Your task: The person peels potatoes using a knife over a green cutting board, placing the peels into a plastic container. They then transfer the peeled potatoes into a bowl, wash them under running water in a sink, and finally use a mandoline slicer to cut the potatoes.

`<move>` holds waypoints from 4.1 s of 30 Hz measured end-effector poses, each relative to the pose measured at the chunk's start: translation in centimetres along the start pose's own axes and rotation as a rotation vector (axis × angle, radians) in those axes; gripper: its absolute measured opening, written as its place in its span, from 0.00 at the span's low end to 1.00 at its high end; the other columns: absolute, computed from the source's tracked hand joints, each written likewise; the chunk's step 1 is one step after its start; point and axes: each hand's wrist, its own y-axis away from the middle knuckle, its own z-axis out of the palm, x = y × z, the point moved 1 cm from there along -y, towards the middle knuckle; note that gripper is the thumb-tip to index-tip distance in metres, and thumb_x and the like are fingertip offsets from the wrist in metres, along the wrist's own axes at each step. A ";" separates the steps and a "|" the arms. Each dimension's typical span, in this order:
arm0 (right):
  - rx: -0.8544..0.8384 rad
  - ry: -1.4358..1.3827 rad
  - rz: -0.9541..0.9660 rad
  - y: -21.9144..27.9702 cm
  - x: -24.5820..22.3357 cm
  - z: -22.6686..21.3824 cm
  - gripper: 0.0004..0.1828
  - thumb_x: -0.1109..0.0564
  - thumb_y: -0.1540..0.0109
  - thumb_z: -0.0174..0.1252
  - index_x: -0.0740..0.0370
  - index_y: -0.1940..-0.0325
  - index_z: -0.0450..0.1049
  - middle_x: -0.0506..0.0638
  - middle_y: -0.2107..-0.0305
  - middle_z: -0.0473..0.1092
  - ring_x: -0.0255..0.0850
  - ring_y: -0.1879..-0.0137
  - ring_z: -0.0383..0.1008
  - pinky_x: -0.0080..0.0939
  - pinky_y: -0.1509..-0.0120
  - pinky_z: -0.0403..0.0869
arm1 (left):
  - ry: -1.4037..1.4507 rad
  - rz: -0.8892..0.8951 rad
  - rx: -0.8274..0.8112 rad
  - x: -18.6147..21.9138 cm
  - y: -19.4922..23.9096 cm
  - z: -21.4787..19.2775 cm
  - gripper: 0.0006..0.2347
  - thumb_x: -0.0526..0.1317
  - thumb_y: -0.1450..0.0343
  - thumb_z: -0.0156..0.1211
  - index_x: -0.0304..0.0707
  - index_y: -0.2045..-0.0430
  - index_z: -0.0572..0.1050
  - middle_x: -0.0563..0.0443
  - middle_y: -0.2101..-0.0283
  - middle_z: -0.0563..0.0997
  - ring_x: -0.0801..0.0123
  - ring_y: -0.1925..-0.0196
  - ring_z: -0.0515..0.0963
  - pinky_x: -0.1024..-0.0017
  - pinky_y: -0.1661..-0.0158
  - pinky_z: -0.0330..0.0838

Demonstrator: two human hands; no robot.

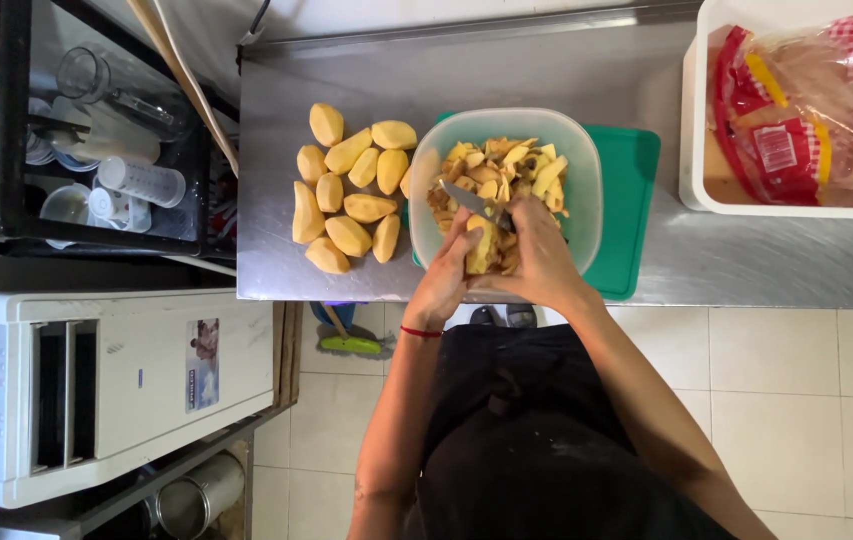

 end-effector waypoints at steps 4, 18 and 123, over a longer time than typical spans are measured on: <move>-0.026 0.054 -0.057 0.5 1.1 1.0 0.48 0.41 0.53 0.78 0.71 0.45 0.61 0.58 0.66 0.62 0.58 0.57 0.67 0.52 0.48 0.68 | 0.081 0.022 0.004 0.0 -0.2 -0.7 0.26 0.42 0.26 0.54 0.42 0.30 0.59 0.42 0.66 0.71 0.63 0.65 0.74 0.80 0.81 0.60; 0.201 0.398 -0.168 2.2 2.7 2.5 0.22 0.39 0.31 0.47 0.59 0.65 0.61 0.46 0.67 0.58 0.44 0.61 0.59 0.40 0.59 0.55 | 0.809 -0.122 -0.077 -1.2 -2.1 0.5 0.14 0.45 0.22 0.50 0.34 0.54 0.77 0.45 0.53 0.81 0.60 0.56 0.80 0.77 0.69 0.68; 0.047 -0.326 0.404 -0.7 1.5 -5.1 0.20 0.59 0.33 0.58 0.62 0.41 0.60 0.52 0.72 0.66 0.42 0.67 0.68 0.41 0.61 0.65 | -0.520 0.918 0.268 1.5 -2.3 0.8 0.16 0.22 0.34 0.59 0.42 0.62 0.63 0.52 0.58 0.62 0.61 0.50 0.67 0.63 0.45 0.59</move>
